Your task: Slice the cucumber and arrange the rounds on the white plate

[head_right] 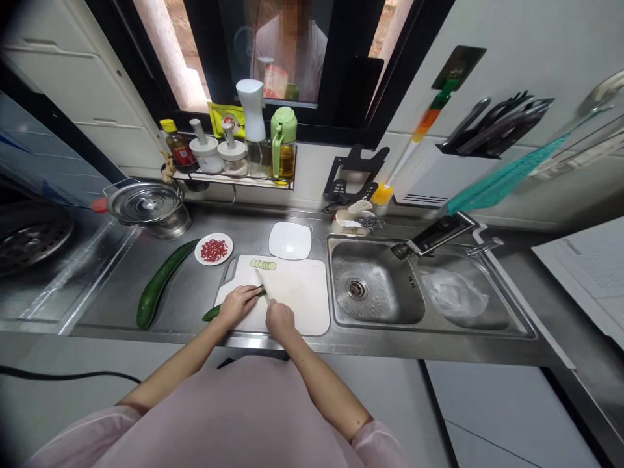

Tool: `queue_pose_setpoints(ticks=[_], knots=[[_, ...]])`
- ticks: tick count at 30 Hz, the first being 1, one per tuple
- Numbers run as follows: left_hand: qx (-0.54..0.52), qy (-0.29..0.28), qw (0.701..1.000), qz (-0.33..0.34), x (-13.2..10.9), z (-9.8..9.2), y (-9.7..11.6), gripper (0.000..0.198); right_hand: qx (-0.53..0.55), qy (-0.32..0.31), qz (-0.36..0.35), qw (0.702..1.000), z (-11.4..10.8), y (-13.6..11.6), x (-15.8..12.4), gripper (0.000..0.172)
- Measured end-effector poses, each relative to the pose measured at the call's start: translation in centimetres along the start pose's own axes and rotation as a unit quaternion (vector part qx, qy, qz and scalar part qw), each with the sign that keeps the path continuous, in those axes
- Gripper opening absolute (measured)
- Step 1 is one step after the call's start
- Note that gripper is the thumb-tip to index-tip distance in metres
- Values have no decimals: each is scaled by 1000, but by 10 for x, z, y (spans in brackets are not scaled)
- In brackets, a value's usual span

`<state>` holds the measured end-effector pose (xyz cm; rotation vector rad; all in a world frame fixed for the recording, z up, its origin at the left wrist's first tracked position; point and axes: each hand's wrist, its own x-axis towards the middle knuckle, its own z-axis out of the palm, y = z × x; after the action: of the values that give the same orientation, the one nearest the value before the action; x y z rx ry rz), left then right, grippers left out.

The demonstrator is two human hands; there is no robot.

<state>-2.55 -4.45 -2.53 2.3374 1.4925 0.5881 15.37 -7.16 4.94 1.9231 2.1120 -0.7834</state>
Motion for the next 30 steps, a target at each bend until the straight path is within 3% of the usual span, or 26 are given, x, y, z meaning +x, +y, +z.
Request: queue_pose_setpoints(ticks=[30], knots=[[-3, -4, 1000, -5, 0, -3, 4, 32, -4, -2, -8, 1000, 4, -1, 8, 29]])
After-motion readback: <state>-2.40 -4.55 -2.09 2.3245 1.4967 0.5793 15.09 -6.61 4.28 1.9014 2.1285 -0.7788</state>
